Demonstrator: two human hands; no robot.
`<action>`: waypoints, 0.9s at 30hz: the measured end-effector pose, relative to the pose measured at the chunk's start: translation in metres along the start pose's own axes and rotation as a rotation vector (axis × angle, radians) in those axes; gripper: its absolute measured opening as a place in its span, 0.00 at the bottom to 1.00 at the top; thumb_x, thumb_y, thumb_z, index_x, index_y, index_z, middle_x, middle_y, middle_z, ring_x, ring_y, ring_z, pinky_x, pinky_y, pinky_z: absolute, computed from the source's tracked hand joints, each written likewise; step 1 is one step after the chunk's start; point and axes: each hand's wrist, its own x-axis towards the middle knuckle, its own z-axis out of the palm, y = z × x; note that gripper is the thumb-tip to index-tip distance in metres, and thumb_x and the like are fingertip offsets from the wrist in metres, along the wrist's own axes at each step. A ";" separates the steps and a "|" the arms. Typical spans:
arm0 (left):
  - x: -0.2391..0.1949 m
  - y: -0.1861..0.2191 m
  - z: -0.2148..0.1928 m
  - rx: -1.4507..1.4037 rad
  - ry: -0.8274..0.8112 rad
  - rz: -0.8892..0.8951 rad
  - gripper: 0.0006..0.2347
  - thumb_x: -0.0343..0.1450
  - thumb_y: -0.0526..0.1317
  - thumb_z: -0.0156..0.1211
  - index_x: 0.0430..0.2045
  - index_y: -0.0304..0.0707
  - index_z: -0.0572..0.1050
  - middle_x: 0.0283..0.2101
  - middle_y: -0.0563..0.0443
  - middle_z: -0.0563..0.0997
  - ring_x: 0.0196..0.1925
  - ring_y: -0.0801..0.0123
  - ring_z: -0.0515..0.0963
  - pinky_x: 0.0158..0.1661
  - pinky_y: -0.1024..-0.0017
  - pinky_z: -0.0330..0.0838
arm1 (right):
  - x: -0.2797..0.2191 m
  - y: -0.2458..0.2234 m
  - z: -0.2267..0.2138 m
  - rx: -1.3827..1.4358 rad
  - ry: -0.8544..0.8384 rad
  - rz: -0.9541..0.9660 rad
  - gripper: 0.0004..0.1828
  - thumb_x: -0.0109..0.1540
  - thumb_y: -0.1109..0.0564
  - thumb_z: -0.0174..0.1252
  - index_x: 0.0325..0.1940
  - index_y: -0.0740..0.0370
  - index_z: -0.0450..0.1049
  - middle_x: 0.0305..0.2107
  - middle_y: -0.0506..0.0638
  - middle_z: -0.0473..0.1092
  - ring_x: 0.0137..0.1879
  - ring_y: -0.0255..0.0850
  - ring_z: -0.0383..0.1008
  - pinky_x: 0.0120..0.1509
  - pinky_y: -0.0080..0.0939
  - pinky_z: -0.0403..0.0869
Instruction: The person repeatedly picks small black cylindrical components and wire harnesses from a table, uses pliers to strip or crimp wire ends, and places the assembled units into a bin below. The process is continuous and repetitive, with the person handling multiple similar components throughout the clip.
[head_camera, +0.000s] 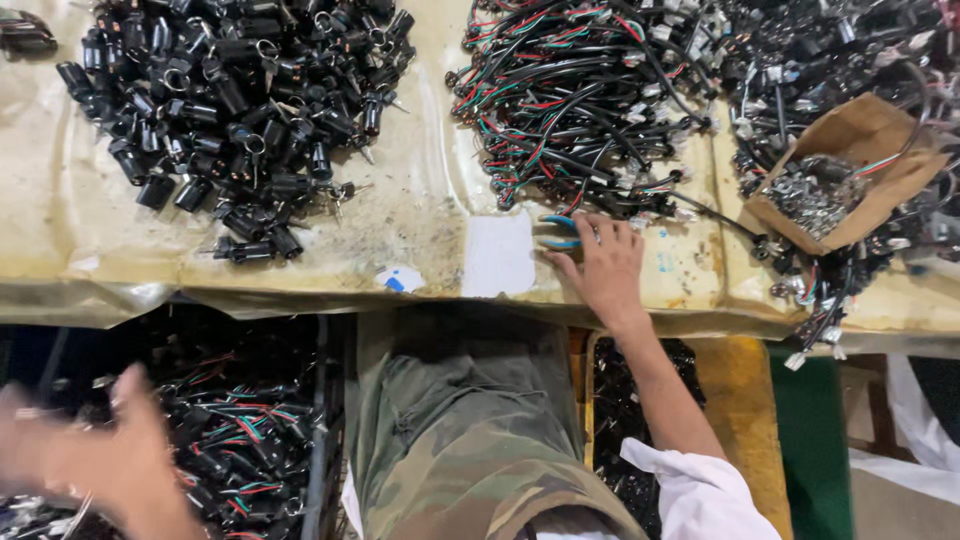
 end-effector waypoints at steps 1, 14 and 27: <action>0.018 0.039 0.008 -0.145 0.020 0.155 0.36 0.72 0.50 0.74 0.65 0.16 0.64 0.67 0.22 0.66 0.74 0.36 0.60 0.72 0.49 0.50 | 0.000 0.003 0.007 0.018 -0.005 -0.005 0.34 0.54 0.38 0.69 0.56 0.60 0.74 0.45 0.54 0.72 0.50 0.54 0.71 0.53 0.54 0.72; 0.078 0.563 0.053 -0.942 -0.274 1.230 0.36 0.70 0.66 0.57 0.62 0.33 0.67 0.66 0.20 0.63 0.68 0.27 0.60 0.60 0.39 0.56 | -0.003 0.003 0.022 0.347 0.179 0.122 0.28 0.48 0.66 0.68 0.51 0.59 0.72 0.47 0.56 0.70 0.48 0.56 0.75 0.48 0.50 0.75; 0.010 0.549 0.093 -1.163 -0.422 1.518 0.21 0.70 0.47 0.61 0.57 0.38 0.75 0.61 0.21 0.67 0.60 0.34 0.68 0.54 0.47 0.66 | 0.017 0.011 0.018 0.508 0.247 0.001 0.23 0.49 0.62 0.69 0.46 0.63 0.71 0.42 0.59 0.70 0.45 0.56 0.74 0.44 0.50 0.73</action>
